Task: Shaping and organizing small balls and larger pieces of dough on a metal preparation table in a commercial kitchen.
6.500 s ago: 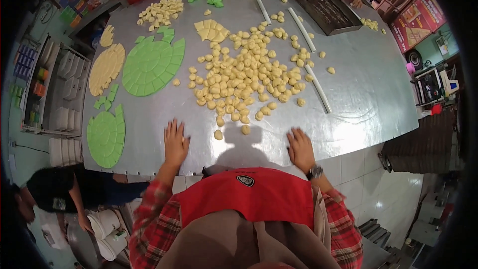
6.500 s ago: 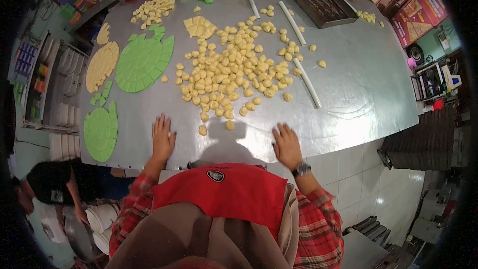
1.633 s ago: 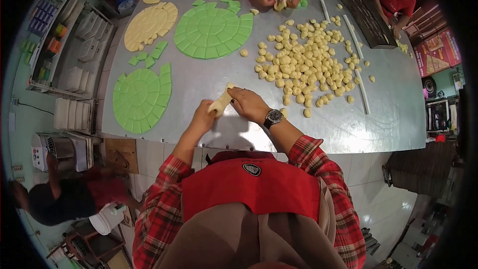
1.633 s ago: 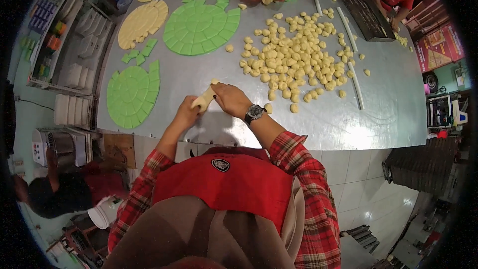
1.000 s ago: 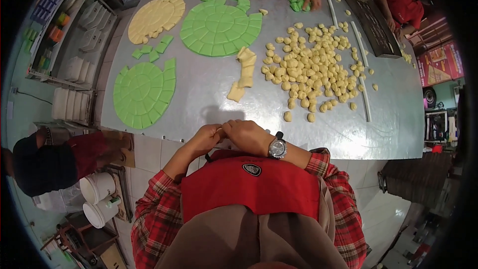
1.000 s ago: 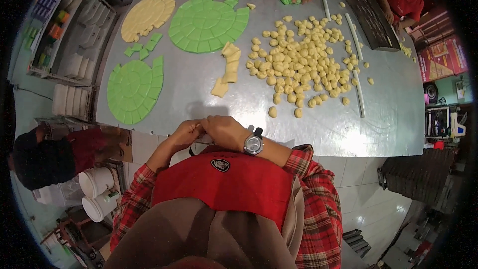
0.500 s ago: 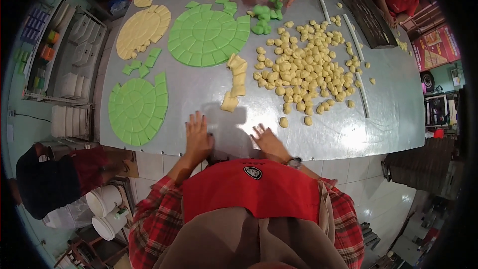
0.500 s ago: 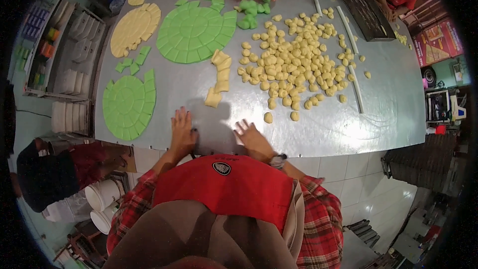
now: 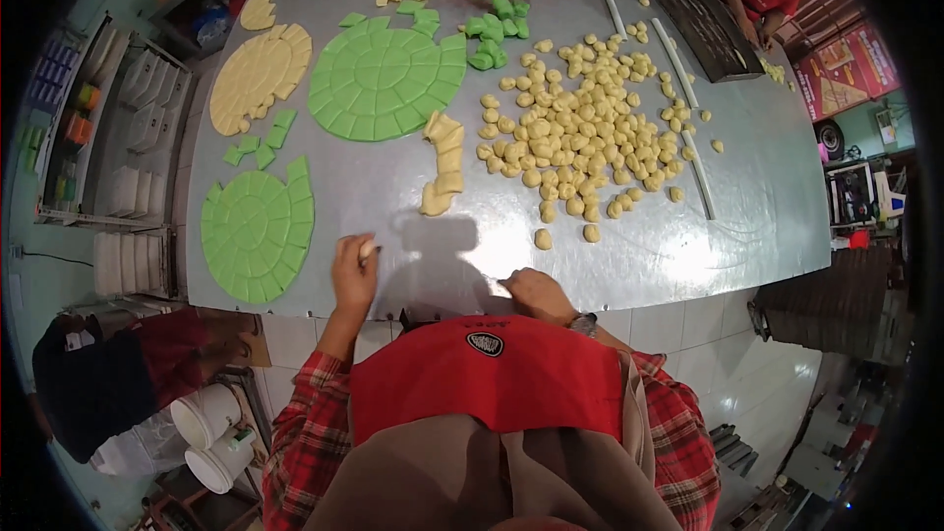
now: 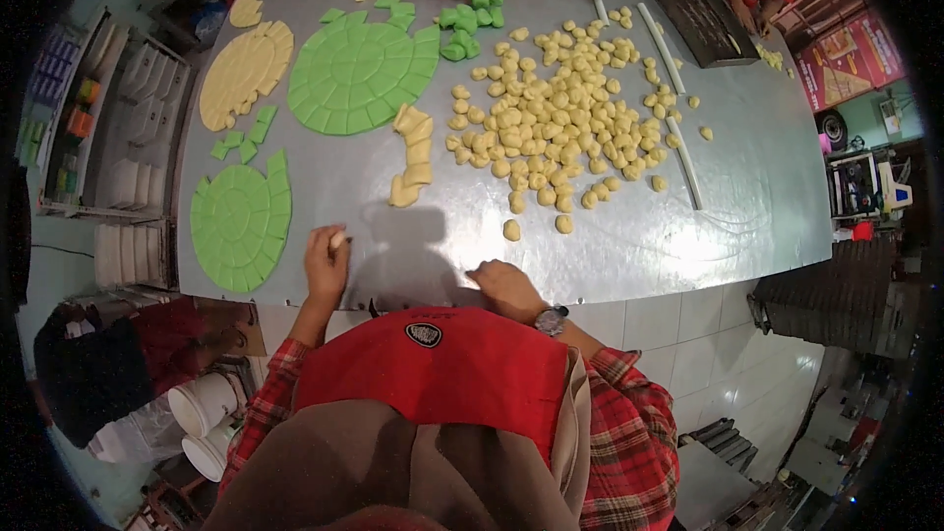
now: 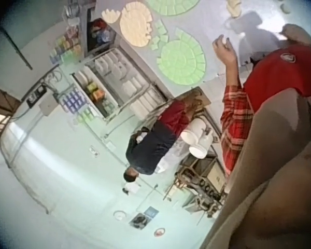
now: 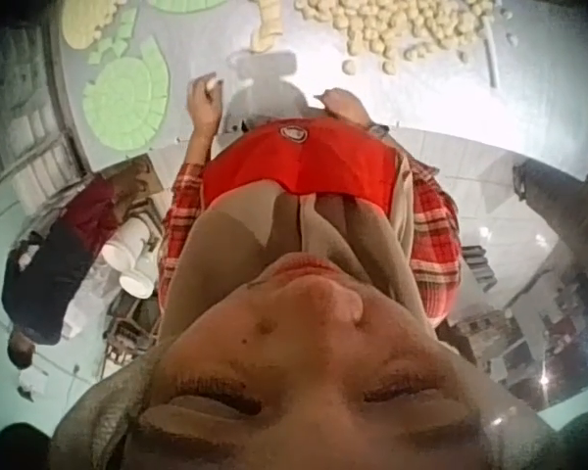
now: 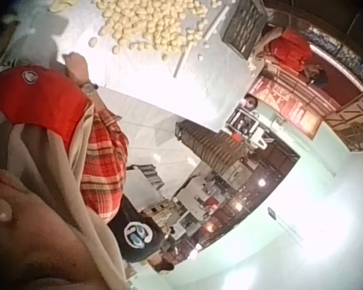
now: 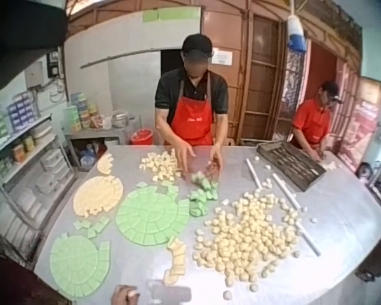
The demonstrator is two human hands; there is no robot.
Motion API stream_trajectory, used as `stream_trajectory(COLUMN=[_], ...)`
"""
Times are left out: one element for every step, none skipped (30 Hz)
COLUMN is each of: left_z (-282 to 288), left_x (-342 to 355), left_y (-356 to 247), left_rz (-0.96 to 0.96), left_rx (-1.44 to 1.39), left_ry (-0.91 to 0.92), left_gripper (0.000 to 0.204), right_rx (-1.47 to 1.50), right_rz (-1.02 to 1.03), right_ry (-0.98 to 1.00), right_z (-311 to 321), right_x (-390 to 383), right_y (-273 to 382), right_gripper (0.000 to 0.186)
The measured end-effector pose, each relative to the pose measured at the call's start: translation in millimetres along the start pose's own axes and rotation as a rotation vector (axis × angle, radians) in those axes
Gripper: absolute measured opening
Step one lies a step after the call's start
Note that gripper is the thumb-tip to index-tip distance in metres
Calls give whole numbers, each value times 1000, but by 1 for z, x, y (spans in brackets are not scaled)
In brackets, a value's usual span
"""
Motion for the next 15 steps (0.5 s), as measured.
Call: stream_trajectory(left_z=[-24, -57, -88, -121, -117, -141, -144, -138, -131, -131, -134, -117, -89, -82, -77], left_x=[-1, -4, -5, -17, -10, -17, -15, -9, 0, 10, 16, 32, 39, 47, 53], left_y=[0, -30, -53, -92, -181, -208, -224, -238, -248, -228, -207, -174, -161, -124, -100], left_rz=[82, 327, 172, 393, -571, -216, -192, -304, -414, -344, -280, -268, -469, -323, -223], left_rx=[-279, -553, -575, -601, -526, -751, -836, -712, -586, -473, -374, -176, -45, 76, 199], left_ry=[-51, 69, 215, 497, 386, 620, 550, 522, 487, 475, 481, 272, 64, 51, 75], left_gripper=[29, 38, 42, 42, 44, 45, 49, 47, 44, 41, 39, 35, 41, 46, 51], right_rx=[131, 243, 361, 609, 851, 789, 727, 683, 639, 398, 4, -410, -828, -824, -746], right_rz=[-147, -282, -395, -423, -444, -392, -334, -386, -434, -697, -384, -276, -158, -155, -121], right_ry=[33, -110, -243, -308, -373, -439, -499, -506, -512, -537, -690, -759, -814, -814, -784], right_z=[0, 21, 49, 69, 86, 100, 114, 130, 154, 180, 226, 258, 282, 282, 276], right_x=[-6, 3, 22, 42, 61, 74, 87, 93, 97, 97, 104, 111, 119, 121, 125], right_y=[-11, -22, -27, -25, -25, -40, -53, -76, -101, -138, -150, -136, -110, -107, -103], right_gripper=[42, 39, 37, 35, 34, 36, 38, 39, 41, 43, 47, 50, 53, 53, 54])
Point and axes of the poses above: each hand's wrist, its own x-axis towards the middle knuckle, its own z-axis out of the back of the hand, y = z × x, the point moved 9 cm from there along x, towards the middle knuckle, and after that the axes turned 13 degrees about -y, right-handed, at the moved point
